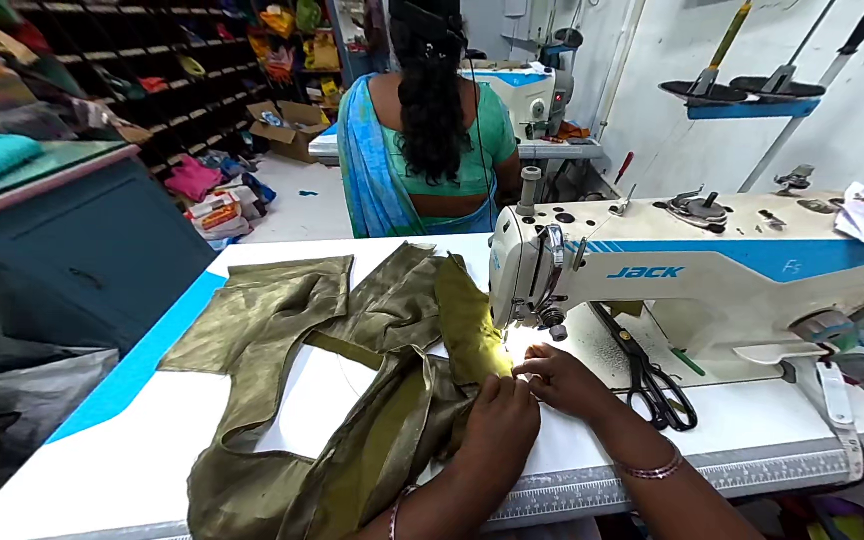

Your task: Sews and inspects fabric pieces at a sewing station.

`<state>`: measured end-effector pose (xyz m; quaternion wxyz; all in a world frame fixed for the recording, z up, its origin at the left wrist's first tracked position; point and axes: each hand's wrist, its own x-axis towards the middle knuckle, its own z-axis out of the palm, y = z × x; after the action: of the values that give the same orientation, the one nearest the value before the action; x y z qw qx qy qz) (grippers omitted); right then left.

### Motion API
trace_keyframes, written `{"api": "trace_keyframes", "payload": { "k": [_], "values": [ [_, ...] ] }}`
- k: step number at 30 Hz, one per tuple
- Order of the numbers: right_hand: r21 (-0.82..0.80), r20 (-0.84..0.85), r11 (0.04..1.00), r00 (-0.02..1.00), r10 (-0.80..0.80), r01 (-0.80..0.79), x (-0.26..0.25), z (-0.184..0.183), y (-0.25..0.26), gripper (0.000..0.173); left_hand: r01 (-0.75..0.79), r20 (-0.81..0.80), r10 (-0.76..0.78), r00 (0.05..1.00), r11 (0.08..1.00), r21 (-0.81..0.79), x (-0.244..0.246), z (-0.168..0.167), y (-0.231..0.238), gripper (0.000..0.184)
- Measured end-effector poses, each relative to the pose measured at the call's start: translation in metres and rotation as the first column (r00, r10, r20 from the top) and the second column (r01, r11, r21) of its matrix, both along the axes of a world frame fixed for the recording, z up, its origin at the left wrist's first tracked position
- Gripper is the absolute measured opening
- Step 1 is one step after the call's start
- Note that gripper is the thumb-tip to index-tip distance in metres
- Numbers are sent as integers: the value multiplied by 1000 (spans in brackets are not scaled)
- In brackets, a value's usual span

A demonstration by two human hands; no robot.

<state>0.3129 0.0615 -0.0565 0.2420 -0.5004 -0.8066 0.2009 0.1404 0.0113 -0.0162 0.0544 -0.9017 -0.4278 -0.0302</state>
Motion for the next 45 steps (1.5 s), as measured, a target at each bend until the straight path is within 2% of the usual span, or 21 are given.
{"api": "trace_keyframes", "payload": {
  "k": [1,2,5,6,10,14,20,30,36,38,40,42,45],
  "values": [
    [-7,2,1000,1000,4,-4,0,0,0,24,-36,-37,30,999,982,-185,3,6,-3,30],
    [-4,4,1000,1000,11,-11,1,0,0,24,-64,-45,54,998,963,-263,5,6,-3,34],
    [57,2,998,1000,29,-29,2,-2,-1,26,-106,54,111,992,991,-83,3,-8,0,27],
    [74,-1,997,1000,28,-28,1,-3,-1,26,-120,54,123,991,990,-68,2,-7,2,22],
    [77,-3,997,1000,20,-19,1,-4,-1,26,-129,-46,122,992,965,-229,3,7,5,29],
    [56,22,998,1000,5,-6,-1,-3,-1,27,-122,6,124,992,979,-163,2,-4,3,28],
    [51,40,999,999,-6,4,-1,-3,-1,29,-174,-65,162,985,885,-433,3,10,8,38],
    [78,10,997,1000,-14,14,-1,-5,-1,28,-186,3,207,978,888,-421,-4,9,0,41],
    [53,28,998,999,-33,32,-3,-3,-1,31,-140,-60,129,990,825,-547,-21,39,-3,67],
    [65,25,998,999,-27,26,-2,-4,-1,33,-145,-79,122,989,822,-550,-36,47,-8,68],
    [66,18,998,1000,-25,24,-2,-5,0,33,-196,-76,185,980,812,-549,-52,56,-16,64],
    [53,17,998,999,-30,29,-2,-6,0,32,-310,-105,303,947,784,-538,-63,62,-21,58],
    [48,24,999,999,-25,24,-3,-6,0,33,-453,-210,417,884,657,-603,-66,55,-10,56]
  ]
}}
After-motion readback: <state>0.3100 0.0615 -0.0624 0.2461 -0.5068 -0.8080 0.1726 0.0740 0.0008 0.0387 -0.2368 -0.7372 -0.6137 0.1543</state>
